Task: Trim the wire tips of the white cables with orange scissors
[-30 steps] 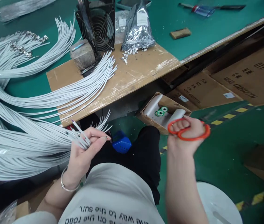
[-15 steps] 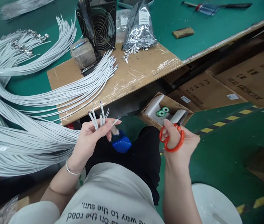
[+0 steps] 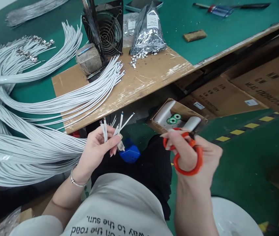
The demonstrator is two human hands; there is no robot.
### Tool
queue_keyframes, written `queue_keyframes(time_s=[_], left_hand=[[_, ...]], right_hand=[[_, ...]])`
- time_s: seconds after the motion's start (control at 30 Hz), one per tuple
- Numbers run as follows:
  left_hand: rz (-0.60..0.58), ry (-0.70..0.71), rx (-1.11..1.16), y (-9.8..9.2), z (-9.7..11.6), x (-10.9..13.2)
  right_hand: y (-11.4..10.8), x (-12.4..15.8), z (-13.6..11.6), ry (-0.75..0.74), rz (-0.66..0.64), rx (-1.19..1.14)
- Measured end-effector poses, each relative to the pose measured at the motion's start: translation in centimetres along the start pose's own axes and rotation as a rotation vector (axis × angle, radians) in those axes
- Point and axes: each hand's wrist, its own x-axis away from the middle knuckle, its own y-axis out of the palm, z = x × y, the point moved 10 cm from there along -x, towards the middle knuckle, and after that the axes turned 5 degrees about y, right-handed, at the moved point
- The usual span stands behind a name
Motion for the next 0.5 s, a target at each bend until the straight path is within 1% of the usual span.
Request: queue_keyframes(time_s=[0.1, 0.2, 0.3, 0.4, 0.5], left_hand=[[-0.019, -0.017, -0.049, 0.3, -0.1, 0.7], [-0.039, -0.01, -0.082, 0.5, 0.0, 1.1], [-0.067, 0.007, -0.103, 0.7, 0.2, 1.4], [-0.045, 0.054, -0.07, 0.4, 0.7, 1.6], [-0.039, 0.081, -0.027, 0.4, 1.1, 1.8]], right_hand=[[4.4, 0.4, -1.6, -0.005, -0.238, -0.009], [7.7, 0.6, -2.5, 0.016, -0.4, -0.072], [9.0, 0.4, -2.4, 0.055, -0.455, -0.13], [9.3, 0.5, -1.8, 0.099, -0.466, -0.164], [9.7, 1.3, -1.4, 0.102, -0.506, -0.192]])
